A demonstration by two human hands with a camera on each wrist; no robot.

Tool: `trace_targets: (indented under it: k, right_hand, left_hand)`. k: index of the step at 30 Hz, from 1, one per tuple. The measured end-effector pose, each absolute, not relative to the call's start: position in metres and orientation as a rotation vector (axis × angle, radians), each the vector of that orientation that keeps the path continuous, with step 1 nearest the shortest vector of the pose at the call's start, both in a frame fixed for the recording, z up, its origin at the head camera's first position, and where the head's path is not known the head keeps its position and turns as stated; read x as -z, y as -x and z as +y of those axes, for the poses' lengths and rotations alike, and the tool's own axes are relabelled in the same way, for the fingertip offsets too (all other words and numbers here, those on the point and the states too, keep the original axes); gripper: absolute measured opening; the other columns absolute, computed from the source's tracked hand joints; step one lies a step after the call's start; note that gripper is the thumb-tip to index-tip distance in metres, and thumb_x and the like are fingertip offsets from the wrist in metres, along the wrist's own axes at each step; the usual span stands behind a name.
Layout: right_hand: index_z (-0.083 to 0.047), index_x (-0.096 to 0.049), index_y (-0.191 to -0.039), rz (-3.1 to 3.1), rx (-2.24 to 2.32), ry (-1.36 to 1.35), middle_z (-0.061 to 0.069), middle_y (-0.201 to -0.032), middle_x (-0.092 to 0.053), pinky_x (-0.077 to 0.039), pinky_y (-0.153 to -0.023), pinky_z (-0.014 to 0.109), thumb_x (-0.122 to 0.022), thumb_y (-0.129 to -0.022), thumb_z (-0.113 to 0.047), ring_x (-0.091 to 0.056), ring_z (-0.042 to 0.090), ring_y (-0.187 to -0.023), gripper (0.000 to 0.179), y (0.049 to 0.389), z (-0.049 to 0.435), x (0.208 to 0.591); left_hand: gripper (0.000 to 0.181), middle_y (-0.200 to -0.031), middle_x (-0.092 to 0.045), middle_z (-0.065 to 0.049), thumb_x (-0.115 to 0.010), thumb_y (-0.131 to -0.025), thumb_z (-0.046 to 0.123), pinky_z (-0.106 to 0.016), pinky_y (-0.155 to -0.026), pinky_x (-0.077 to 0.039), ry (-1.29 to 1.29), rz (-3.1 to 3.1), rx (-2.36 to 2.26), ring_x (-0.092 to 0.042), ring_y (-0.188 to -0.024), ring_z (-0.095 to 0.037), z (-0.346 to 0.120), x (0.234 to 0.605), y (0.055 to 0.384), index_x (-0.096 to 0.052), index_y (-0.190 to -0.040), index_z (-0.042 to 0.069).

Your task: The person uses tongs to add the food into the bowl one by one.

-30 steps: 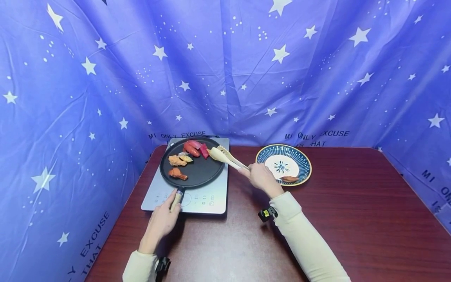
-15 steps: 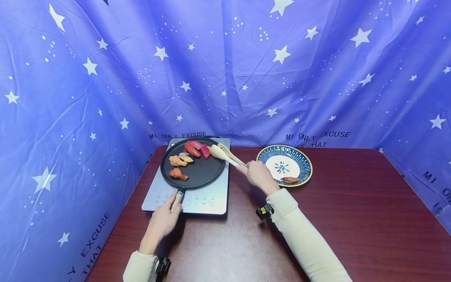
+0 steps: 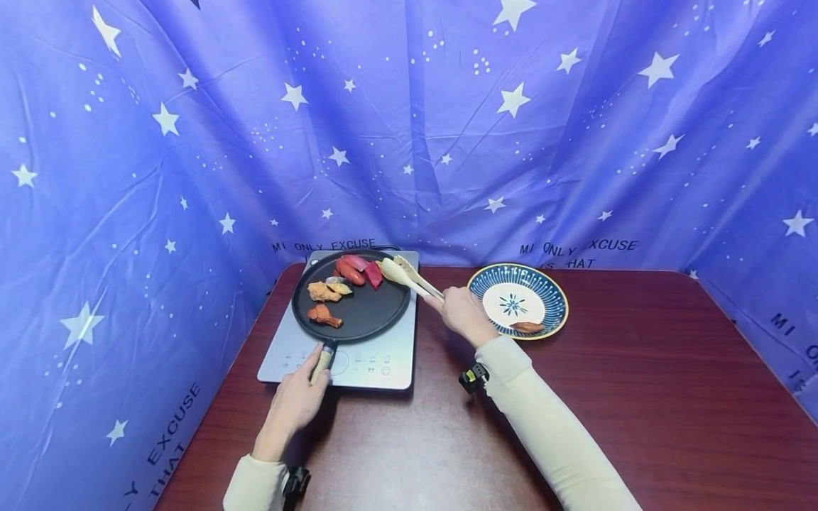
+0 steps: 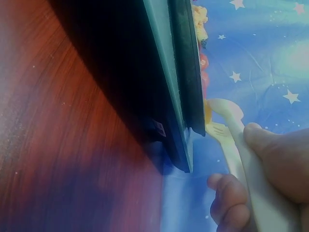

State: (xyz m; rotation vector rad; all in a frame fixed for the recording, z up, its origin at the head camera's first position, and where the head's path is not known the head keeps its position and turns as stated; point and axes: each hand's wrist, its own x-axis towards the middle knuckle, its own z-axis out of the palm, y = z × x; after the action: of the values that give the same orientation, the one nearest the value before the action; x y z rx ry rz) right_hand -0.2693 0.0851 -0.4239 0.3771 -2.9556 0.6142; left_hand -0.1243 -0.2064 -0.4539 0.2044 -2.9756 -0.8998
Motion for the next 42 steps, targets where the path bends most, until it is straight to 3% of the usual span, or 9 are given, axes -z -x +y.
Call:
trace_targets:
  k: [15, 24, 42]
  right_hand:
    - [-0.010, -0.052, -0.058, -2.966, -0.540, -0.301, 0.012, -0.058, -0.052, -0.044, -0.051, 0.046, -0.051, -0.093, -0.051, -0.056, 0.032, -0.054, 0.054, 0.275, 0.068, 0.422]
    - [-0.008, -0.055, -0.063, -3.010, -0.575, -0.228, 0.014, -0.063, -0.054, -0.041, -0.045, 0.042, -0.051, -0.091, -0.054, -0.057, 0.031, -0.056, 0.054, 0.282, 0.062, 0.422]
    - [-0.009, -0.055, -0.061, -2.998, -0.559, -0.288, 0.014, -0.064, -0.056, -0.046, -0.051, 0.044, -0.051, -0.092, -0.052, -0.059, 0.030, -0.059, 0.053, 0.291, 0.052, 0.424]
  left_hand:
    - [0.055, -0.113, -0.061, -0.022, -0.050, -0.094, 0.032, -0.045, -0.066, -0.043, -0.197, -2.964, 0.897, -0.052, -0.072, -0.027, -0.206, 0.455, 0.126, -0.039, -0.146, 0.019]
    - [0.055, -0.115, -0.061, -0.021, -0.050, -0.094, 0.032, -0.044, -0.066, -0.042, -0.200, -2.963, 0.899, -0.053, -0.073, -0.027, -0.207, 0.456, 0.126, -0.039, -0.146, 0.020]
    - [0.055, -0.115, -0.061, -0.021, -0.050, -0.094, 0.033, -0.043, -0.065, -0.042, -0.210, -2.967, 0.901, -0.053, -0.073, -0.026, -0.208, 0.456, 0.126, -0.039, -0.146, 0.021]
